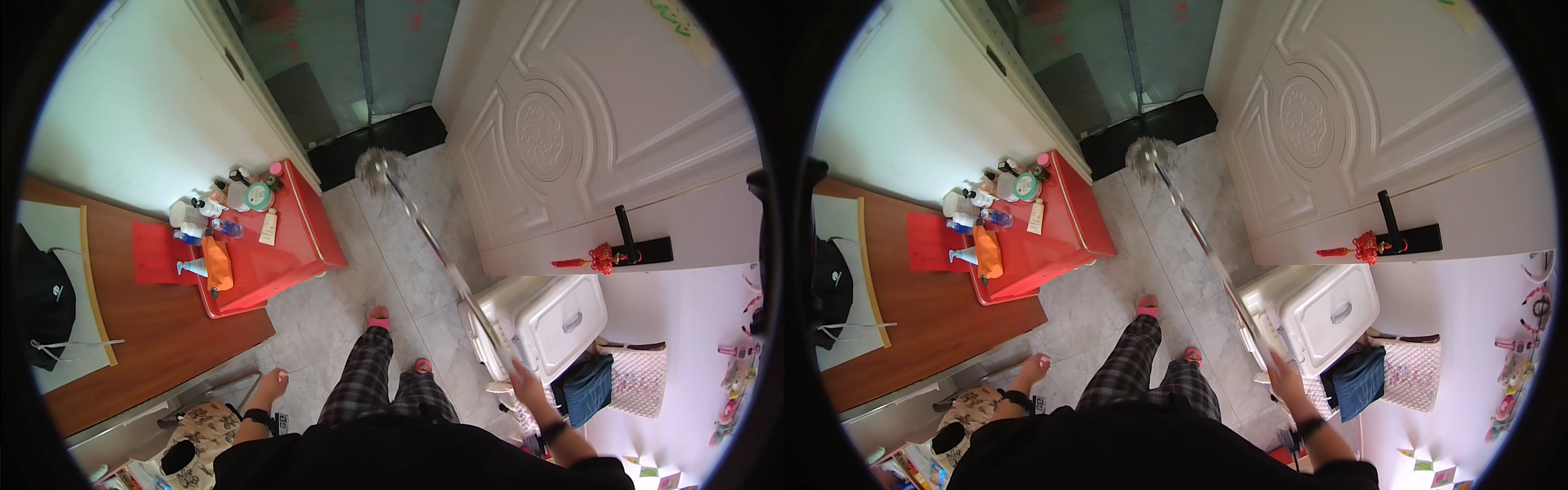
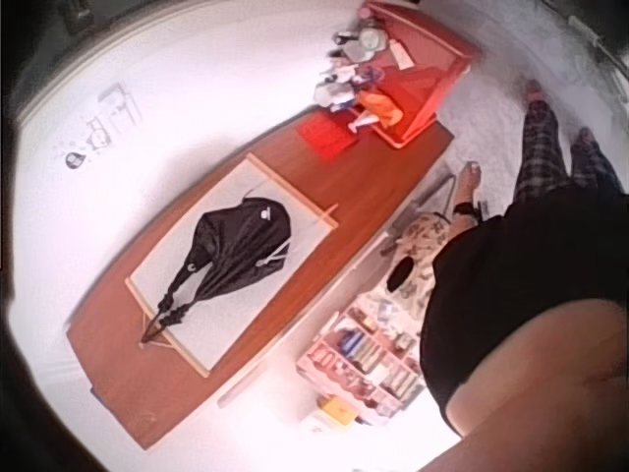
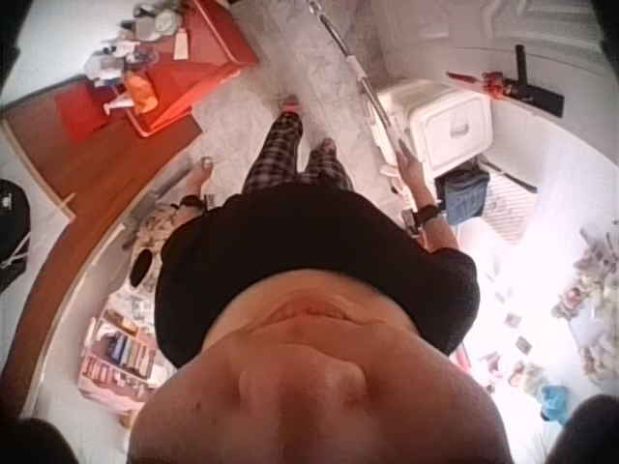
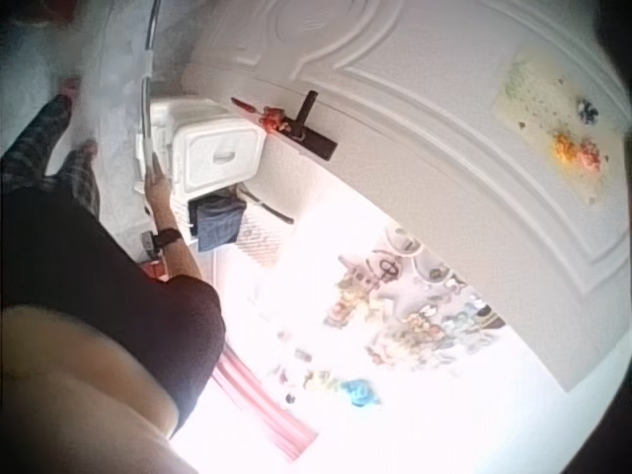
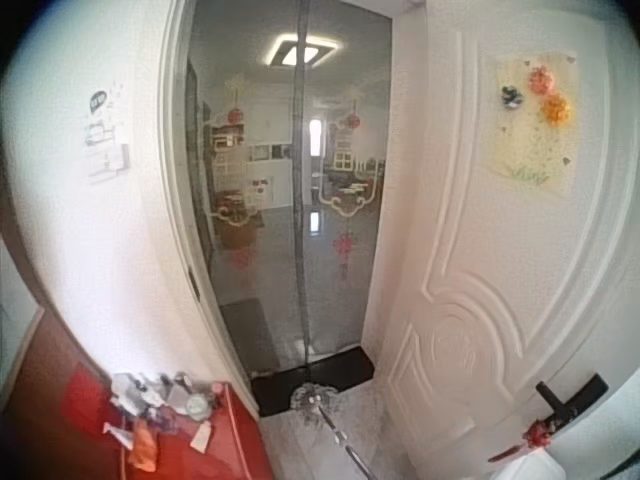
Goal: The person mops the bedroom floor using a spin mop, moving around furniture and repeatedly lifting the mop head to inspect it. The person also opens the door to mop the threshold area before returning to the room.
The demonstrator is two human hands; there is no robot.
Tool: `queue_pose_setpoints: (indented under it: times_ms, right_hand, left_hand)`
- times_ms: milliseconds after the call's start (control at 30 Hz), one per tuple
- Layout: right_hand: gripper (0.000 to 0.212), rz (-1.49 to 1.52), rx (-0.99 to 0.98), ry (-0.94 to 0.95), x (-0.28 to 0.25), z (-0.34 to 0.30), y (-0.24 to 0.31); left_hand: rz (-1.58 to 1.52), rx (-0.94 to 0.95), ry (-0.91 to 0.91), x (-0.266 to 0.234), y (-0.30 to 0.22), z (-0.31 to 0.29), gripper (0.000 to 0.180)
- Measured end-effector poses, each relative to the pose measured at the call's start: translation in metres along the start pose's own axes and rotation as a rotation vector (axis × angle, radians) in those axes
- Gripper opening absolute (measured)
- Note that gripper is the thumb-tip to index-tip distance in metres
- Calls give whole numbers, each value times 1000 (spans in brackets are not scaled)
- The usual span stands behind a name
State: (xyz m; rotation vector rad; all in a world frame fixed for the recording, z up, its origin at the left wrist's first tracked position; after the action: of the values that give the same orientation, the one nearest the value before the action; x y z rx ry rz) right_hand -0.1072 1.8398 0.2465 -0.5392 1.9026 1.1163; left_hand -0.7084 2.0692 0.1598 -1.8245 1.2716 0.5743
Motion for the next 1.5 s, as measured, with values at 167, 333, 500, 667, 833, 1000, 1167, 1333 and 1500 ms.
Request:
queue_pose_setpoints:
  times_ms: [167,333,500,667,833,1000,1167,1333,1500]
  right_hand:
    - [45,94,-121,-73,85,248,109]
    - [49,196,-153,-57,132,243,160]
    - [51,176,-82,35,80,67,24]
    - [50,5,153,192,-31,-137,-33]
    - [45,65,200,175,-68,-182,6]
    - [46,10,121,198,-6,-53,45]
    - [45,174,-162,-43,86,112,124]
    - [49,150,-87,61,106,167,173]
    - [49,183,-125,35,64,102,100]
  left_hand:
    - [29,98,-138,-33,-48,24,21]
    - [-99,95,-195,-45,-77,1,19]
    - [79,93,-48,19,-50,-40,21]
    - [216,23,255,77,-1,-78,25]
    - [80,-60,212,74,22,-73,24]
    - [-36,-117,64,37,28,-35,23]
    - [82,72,26,-1,-4,-6,20]
    - [154,256,-28,-12,-55,11,18]
    - [163,397,-8,19,-107,8,17]
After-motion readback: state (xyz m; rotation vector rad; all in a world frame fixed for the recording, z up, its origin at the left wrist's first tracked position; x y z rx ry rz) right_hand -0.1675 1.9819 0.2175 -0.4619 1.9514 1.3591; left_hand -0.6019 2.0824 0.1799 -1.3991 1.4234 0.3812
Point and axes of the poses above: each hand's wrist, its own z-axis towards the middle knuckle, its own x-axis out of the palm, y = z × x, the point moved 2 cm from there along z, towards the middle knuckle, and after that the axes turned 11 degrees about -y, right-handed, at the moved point
